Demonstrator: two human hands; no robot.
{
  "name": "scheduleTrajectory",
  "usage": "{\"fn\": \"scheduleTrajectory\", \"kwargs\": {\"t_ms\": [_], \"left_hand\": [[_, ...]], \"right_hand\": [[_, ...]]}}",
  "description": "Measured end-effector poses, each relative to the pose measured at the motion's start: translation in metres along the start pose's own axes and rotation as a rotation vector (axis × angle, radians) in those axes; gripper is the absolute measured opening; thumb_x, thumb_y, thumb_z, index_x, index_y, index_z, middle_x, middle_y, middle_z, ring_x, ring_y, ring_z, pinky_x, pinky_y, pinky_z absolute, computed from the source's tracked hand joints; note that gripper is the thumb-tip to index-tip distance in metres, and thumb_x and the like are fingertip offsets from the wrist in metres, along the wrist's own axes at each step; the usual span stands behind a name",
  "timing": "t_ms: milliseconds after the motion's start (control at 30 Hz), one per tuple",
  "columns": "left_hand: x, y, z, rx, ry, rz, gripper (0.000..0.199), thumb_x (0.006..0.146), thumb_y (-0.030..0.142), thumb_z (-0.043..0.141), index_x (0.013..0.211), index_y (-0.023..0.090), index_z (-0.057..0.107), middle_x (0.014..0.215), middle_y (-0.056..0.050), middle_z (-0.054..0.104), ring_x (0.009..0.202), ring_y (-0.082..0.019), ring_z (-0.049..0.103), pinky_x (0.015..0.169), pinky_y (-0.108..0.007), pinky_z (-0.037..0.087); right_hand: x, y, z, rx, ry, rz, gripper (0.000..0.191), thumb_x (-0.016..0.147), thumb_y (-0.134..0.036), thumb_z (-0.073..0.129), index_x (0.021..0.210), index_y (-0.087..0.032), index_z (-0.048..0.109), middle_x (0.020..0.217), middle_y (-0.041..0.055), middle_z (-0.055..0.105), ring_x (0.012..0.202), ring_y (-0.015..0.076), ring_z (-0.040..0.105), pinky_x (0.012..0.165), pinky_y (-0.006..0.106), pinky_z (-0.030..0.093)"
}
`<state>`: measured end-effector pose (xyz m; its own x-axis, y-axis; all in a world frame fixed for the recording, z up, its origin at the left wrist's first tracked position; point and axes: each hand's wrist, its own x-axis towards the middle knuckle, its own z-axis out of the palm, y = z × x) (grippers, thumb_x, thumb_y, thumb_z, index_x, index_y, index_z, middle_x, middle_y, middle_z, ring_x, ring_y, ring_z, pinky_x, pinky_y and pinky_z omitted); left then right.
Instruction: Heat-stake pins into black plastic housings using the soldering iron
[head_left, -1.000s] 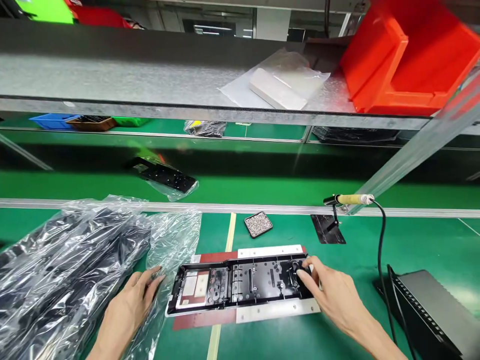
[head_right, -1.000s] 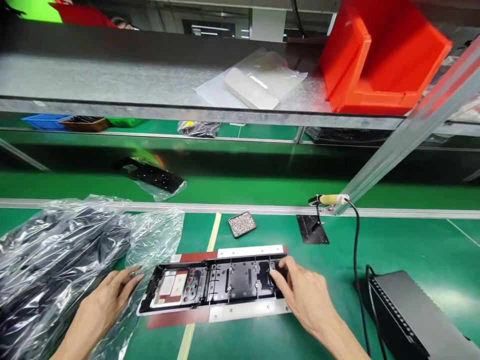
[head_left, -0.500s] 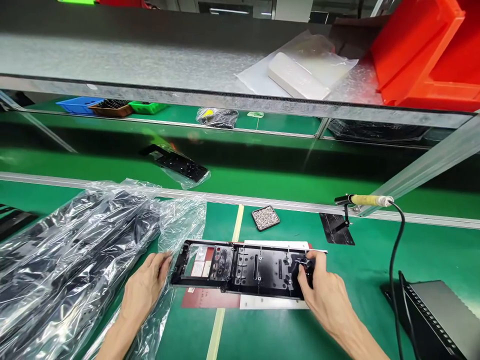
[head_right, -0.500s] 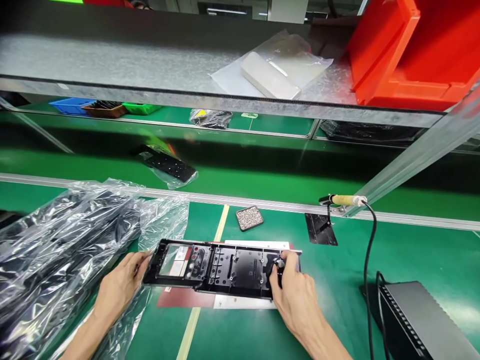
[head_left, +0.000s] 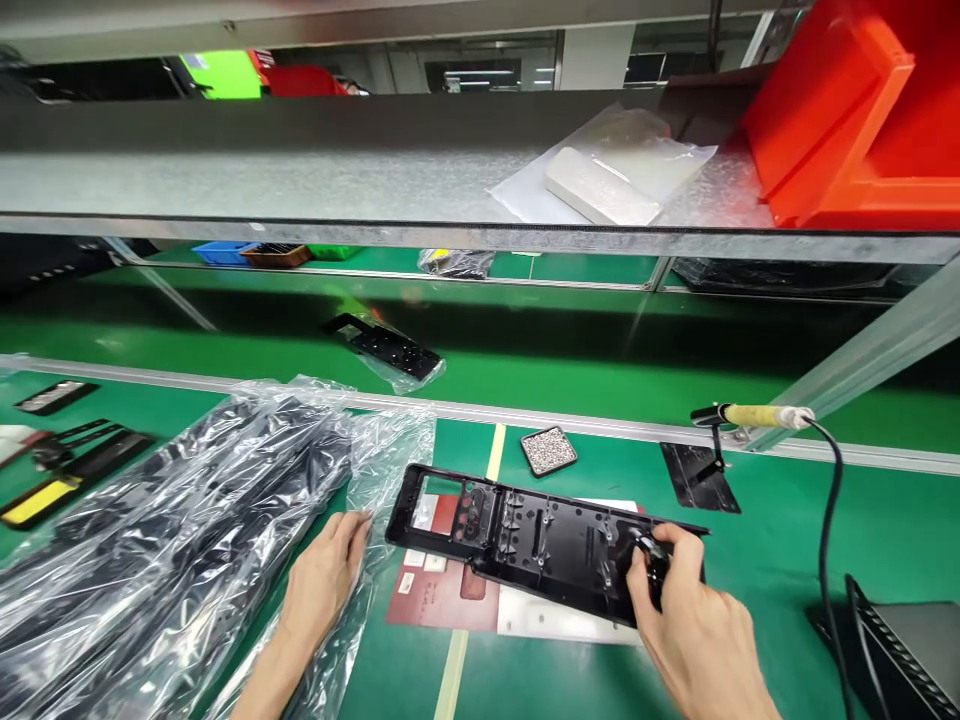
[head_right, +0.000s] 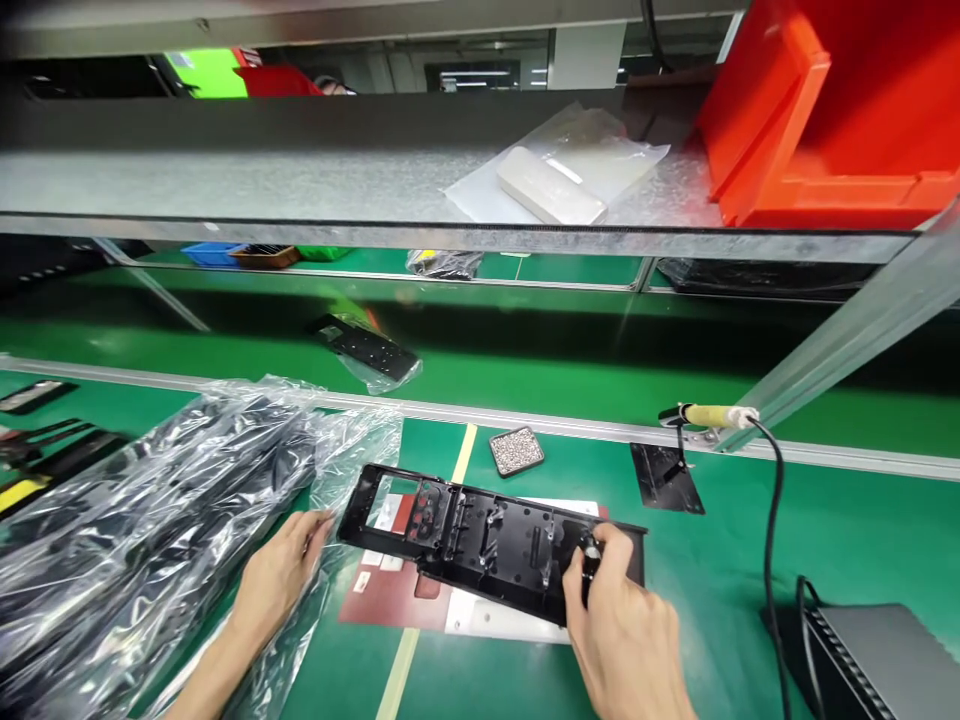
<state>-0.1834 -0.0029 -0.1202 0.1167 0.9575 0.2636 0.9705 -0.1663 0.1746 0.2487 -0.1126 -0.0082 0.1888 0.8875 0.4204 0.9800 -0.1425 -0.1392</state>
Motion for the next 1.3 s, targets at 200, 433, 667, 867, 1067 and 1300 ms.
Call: {"fn": "scheduleTrajectory", "kwargs": {"t_ms": [200, 433, 667, 867, 1067, 1300], "left_hand": [[0.002, 0.004, -0.007, 0.016, -0.035, 0.005, 0.031, 0.109, 0.042, 0.033, 0.114, 0.024, 0.058, 0.099, -0.003, 0.065, 0.079, -0.021, 0.072, 0.067, -0.030, 0.053], [-0.003, 0.009, -0.032, -0.031, -0.018, -0.001, 0.037, 0.107, 0.049, 0.038, 0.126, 0.024, 0.057, 0.113, -0.006, 0.062, 0.065, -0.017, 0.067, 0.062, -0.031, 0.054], [-0.015, 0.011, -0.063, -0.189, -0.079, -0.026, 0.042, 0.102, 0.057, 0.045, 0.126, 0.026, 0.061, 0.111, -0.006, 0.063, 0.049, -0.013, 0.056, 0.059, -0.032, 0.053], [-0.027, -0.001, -0.048, -0.191, -0.187, -0.001, 0.050, 0.097, 0.063, 0.052, 0.127, 0.024, 0.061, 0.120, -0.011, 0.061, 0.045, -0.013, 0.057, 0.052, -0.032, 0.051], [-0.030, -0.010, -0.023, -0.089, -0.152, 0.100, 0.036, 0.102, 0.053, 0.044, 0.107, 0.025, 0.065, 0.103, -0.010, 0.070, 0.076, -0.029, 0.075, 0.060, -0.034, 0.055], [-0.029, -0.001, -0.027, -0.166, -0.212, 0.057, 0.037, 0.104, 0.047, 0.042, 0.121, 0.028, 0.067, 0.118, -0.008, 0.077, 0.101, -0.031, 0.077, 0.074, -0.036, 0.062]], "right_hand": [[-0.001, 0.000, -0.005, 0.027, -0.004, -0.008, 0.037, 0.105, -0.048, 0.034, 0.116, -0.016, 0.049, 0.038, -0.0066, 0.049, 0.028, 0.0237, 0.055, 0.038, 0.024, 0.026], [-0.003, -0.001, -0.009, 0.062, -0.075, 0.027, 0.034, 0.103, -0.047, 0.038, 0.118, -0.017, 0.047, 0.040, -0.0058, 0.051, 0.030, 0.0255, 0.057, 0.039, 0.027, 0.030], [-0.001, -0.002, -0.010, 0.121, -0.168, 0.116, 0.030, 0.100, -0.047, 0.037, 0.110, -0.021, 0.047, 0.038, -0.0047, 0.049, 0.031, 0.0287, 0.056, 0.041, 0.029, 0.030], [0.005, 0.000, -0.011, 0.243, -0.326, 0.186, 0.025, 0.095, -0.046, 0.036, 0.108, -0.025, 0.041, 0.038, -0.0091, 0.043, 0.032, 0.0257, 0.051, 0.044, 0.029, 0.033], [0.015, -0.001, -0.022, 0.368, -0.452, 0.223, 0.019, 0.094, -0.045, 0.034, 0.102, -0.028, 0.036, 0.045, -0.0095, 0.041, 0.041, 0.0234, 0.053, 0.044, 0.028, 0.033], [0.022, -0.002, -0.025, 0.412, -0.440, 0.236, 0.018, 0.092, -0.044, 0.038, 0.101, -0.028, 0.039, 0.046, -0.0101, 0.036, 0.041, 0.0222, 0.048, 0.044, 0.028, 0.030]]}}
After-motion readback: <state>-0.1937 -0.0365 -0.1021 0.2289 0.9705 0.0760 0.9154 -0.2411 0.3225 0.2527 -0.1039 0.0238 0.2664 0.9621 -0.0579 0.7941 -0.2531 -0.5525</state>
